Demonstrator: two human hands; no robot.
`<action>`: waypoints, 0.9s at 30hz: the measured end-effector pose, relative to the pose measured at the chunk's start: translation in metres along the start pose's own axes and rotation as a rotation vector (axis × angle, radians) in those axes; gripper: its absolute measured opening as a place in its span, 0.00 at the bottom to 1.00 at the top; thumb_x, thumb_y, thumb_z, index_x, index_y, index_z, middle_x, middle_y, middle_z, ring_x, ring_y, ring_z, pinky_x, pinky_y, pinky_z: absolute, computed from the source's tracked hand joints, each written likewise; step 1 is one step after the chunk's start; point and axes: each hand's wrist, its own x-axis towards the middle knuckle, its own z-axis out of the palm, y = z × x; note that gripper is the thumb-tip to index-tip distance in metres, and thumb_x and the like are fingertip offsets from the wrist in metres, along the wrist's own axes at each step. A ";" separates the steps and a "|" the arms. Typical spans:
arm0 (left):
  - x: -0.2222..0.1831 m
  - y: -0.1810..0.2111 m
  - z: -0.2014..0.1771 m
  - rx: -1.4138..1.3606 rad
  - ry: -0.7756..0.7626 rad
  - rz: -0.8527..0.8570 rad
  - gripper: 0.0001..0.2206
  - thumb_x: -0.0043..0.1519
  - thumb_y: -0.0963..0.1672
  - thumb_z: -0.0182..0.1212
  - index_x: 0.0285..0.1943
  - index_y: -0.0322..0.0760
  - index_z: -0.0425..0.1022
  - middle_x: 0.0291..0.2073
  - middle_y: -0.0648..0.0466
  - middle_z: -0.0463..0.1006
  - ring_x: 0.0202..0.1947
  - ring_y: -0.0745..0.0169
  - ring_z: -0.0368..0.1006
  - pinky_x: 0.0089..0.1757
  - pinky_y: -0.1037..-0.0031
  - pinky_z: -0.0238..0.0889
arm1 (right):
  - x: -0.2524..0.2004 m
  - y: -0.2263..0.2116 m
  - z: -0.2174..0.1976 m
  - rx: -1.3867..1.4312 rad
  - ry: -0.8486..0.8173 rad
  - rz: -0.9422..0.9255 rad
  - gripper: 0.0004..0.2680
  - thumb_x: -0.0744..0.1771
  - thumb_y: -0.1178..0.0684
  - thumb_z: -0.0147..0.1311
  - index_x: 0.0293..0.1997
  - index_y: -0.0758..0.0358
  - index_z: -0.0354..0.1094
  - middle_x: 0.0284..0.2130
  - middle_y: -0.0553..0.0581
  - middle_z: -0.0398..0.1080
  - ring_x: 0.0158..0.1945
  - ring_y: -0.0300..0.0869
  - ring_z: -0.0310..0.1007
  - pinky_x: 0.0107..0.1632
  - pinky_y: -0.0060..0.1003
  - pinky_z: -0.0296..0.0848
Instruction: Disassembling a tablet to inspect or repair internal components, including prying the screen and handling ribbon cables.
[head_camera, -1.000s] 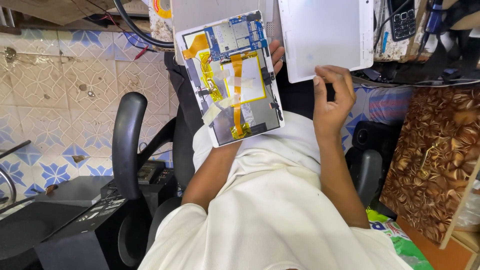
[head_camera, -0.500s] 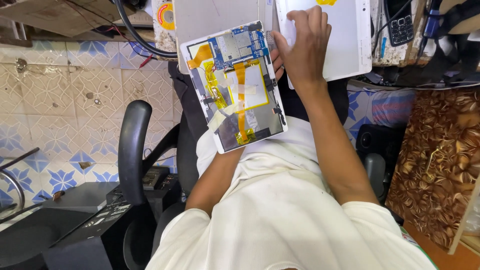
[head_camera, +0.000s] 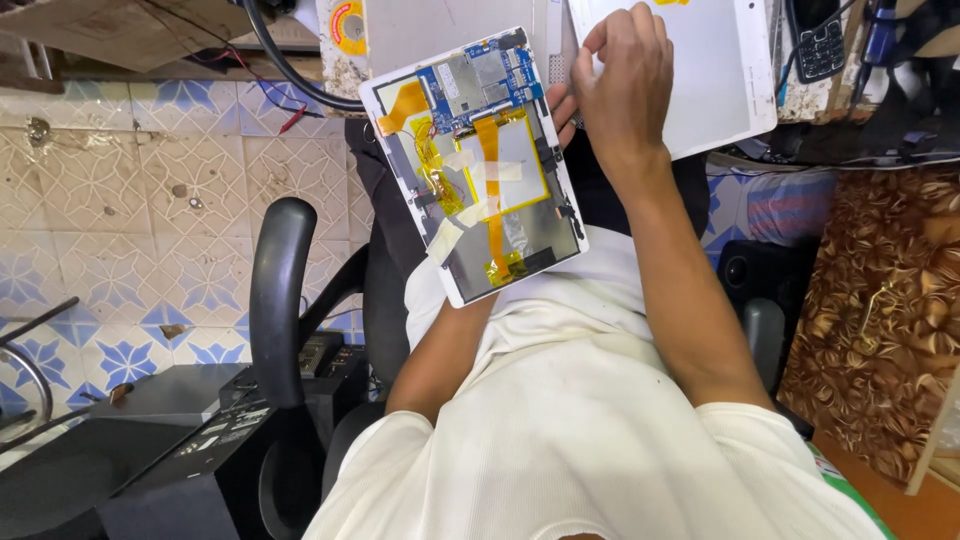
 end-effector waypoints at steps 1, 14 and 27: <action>-0.001 0.000 0.001 0.003 0.005 0.015 0.23 0.68 0.47 0.41 0.67 0.24 0.58 0.56 0.36 0.63 0.60 0.46 0.63 0.60 0.68 0.57 | -0.005 -0.004 -0.012 0.001 -0.005 -0.004 0.06 0.64 0.64 0.57 0.33 0.59 0.63 0.32 0.53 0.63 0.37 0.44 0.63 0.39 0.39 0.66; -0.001 0.018 -0.004 0.091 -0.005 0.203 0.18 0.70 0.44 0.44 0.60 0.17 0.67 0.45 0.35 0.74 0.51 0.48 0.76 0.55 0.73 0.69 | -0.138 -0.024 -0.072 1.591 -0.745 0.653 0.07 0.69 0.54 0.49 0.46 0.68 0.65 0.23 0.65 0.73 0.17 0.47 0.76 0.17 0.31 0.74; -0.021 0.082 0.064 0.339 0.071 0.330 0.26 0.68 0.49 0.54 0.69 0.22 0.65 0.63 0.35 0.72 0.63 0.47 0.69 0.63 0.59 0.66 | -0.094 -0.023 -0.016 1.603 -0.645 0.714 0.10 0.70 0.45 0.53 0.39 0.58 0.57 0.21 0.62 0.69 0.12 0.39 0.58 0.17 0.29 0.56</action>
